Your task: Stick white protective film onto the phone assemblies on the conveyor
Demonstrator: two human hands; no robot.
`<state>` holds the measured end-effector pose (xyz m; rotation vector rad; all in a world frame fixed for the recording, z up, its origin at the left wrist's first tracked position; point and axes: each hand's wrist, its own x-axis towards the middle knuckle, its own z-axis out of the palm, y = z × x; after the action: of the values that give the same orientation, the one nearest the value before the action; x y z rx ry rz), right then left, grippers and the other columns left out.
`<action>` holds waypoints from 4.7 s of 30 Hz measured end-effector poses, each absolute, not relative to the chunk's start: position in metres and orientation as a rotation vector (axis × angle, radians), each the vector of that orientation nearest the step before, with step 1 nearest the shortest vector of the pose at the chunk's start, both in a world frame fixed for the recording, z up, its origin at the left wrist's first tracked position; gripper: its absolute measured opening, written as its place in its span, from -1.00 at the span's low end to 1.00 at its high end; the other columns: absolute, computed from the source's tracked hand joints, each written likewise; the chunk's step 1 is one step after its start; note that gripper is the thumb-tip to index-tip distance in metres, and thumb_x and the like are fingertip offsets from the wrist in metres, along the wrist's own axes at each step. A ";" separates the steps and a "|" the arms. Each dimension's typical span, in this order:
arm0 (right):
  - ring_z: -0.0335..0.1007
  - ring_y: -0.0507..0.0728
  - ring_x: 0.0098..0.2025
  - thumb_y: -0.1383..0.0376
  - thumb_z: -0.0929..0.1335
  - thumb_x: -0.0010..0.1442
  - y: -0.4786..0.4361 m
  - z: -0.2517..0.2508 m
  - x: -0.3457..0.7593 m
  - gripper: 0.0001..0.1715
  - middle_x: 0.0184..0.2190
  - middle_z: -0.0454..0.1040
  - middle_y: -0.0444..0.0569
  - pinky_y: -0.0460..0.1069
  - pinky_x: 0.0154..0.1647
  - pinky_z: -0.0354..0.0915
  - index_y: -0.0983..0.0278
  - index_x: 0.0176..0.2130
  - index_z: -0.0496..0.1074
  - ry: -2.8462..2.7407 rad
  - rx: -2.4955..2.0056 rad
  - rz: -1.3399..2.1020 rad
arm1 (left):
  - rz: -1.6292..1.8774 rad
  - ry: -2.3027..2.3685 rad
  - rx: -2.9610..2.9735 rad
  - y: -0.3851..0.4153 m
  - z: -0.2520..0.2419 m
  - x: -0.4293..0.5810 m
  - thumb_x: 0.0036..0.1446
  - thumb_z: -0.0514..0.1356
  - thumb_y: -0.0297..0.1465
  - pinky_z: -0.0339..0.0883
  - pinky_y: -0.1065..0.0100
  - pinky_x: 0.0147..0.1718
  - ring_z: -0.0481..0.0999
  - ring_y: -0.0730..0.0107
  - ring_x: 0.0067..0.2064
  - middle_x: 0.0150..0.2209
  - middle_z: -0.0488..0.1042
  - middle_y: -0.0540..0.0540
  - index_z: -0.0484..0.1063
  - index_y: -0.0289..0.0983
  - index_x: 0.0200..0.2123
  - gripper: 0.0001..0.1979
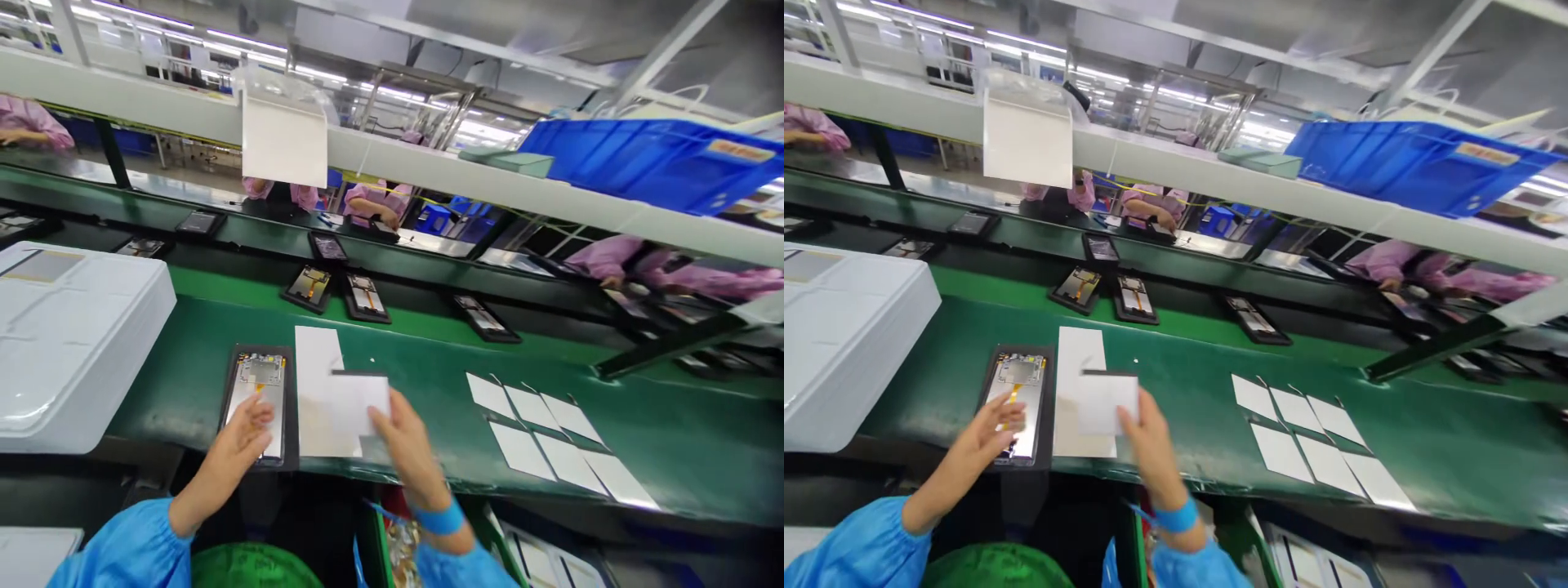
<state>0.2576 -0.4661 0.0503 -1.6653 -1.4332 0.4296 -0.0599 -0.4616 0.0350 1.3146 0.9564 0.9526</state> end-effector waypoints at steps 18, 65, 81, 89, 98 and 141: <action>0.27 0.19 -0.16 0.36 0.29 0.35 -0.361 0.052 0.092 -0.84 -0.22 0.41 0.05 0.04 -0.20 0.28 0.24 -0.28 0.45 -2.926 -0.922 -0.122 | 0.997 1.114 0.833 -0.438 0.004 -0.189 -0.07 0.42 -0.13 0.49 0.22 -0.25 0.63 0.15 -0.25 -0.14 0.62 -0.25 0.01 -0.29 0.35 0.01; 0.41 0.11 -0.10 0.16 0.30 0.33 -0.410 0.030 0.160 -0.78 -0.04 0.47 0.05 0.01 -0.21 0.37 0.23 -0.22 0.46 -1.635 -1.196 1.104 | 0.862 1.183 1.177 -0.398 -0.004 -0.095 0.03 0.32 -0.25 0.49 0.23 -0.35 0.60 0.29 -0.32 -0.16 0.47 -0.10 0.19 -0.27 0.07 -0.41; 0.41 0.13 0.03 0.32 0.27 0.35 -0.426 0.021 0.138 -0.83 -0.01 0.47 0.02 0.04 -0.01 0.35 0.21 -0.19 0.46 -1.835 -1.239 0.962 | 0.864 1.225 1.300 -0.397 -0.010 -0.095 0.05 0.28 -0.29 0.42 0.35 -0.38 0.54 0.38 -0.34 -0.23 0.46 -0.05 0.23 -0.26 0.06 -0.48; 0.39 0.13 0.10 0.33 0.28 0.35 -0.431 0.013 0.133 -0.80 0.02 0.47 0.00 0.10 0.16 0.30 0.17 -0.11 0.49 -1.965 -1.195 0.900 | 0.860 1.255 1.369 -0.395 -0.011 -0.097 0.08 0.26 -0.32 0.41 0.34 -0.37 0.53 0.36 -0.34 -0.26 0.45 -0.04 0.25 -0.26 0.05 -0.53; 0.38 0.14 0.11 0.37 0.31 0.32 -0.431 0.009 0.132 -0.78 0.05 0.46 0.02 0.13 0.19 0.30 0.18 -0.07 0.50 -2.009 -1.241 0.870 | 0.847 1.301 1.435 -0.394 -0.017 -0.098 0.08 0.26 -0.31 0.36 0.35 -0.36 0.49 0.38 -0.36 -0.26 0.47 -0.05 0.28 -0.25 0.05 -0.53; 0.35 0.31 0.15 0.24 0.31 0.22 -0.347 0.017 0.327 -0.51 0.15 0.34 0.22 0.26 0.11 0.36 0.31 0.12 0.39 -1.549 -1.787 0.314 | 1.108 1.478 1.314 -0.187 0.030 -0.044 0.08 0.33 -0.20 0.44 0.32 -0.39 0.51 0.37 -0.43 -0.37 0.53 -0.11 0.19 -0.38 0.23 -0.27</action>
<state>0.3267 -0.3472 0.0172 -1.7867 -1.5488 0.3139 -0.0443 -0.1868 0.0305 1.3140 1.4778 1.1077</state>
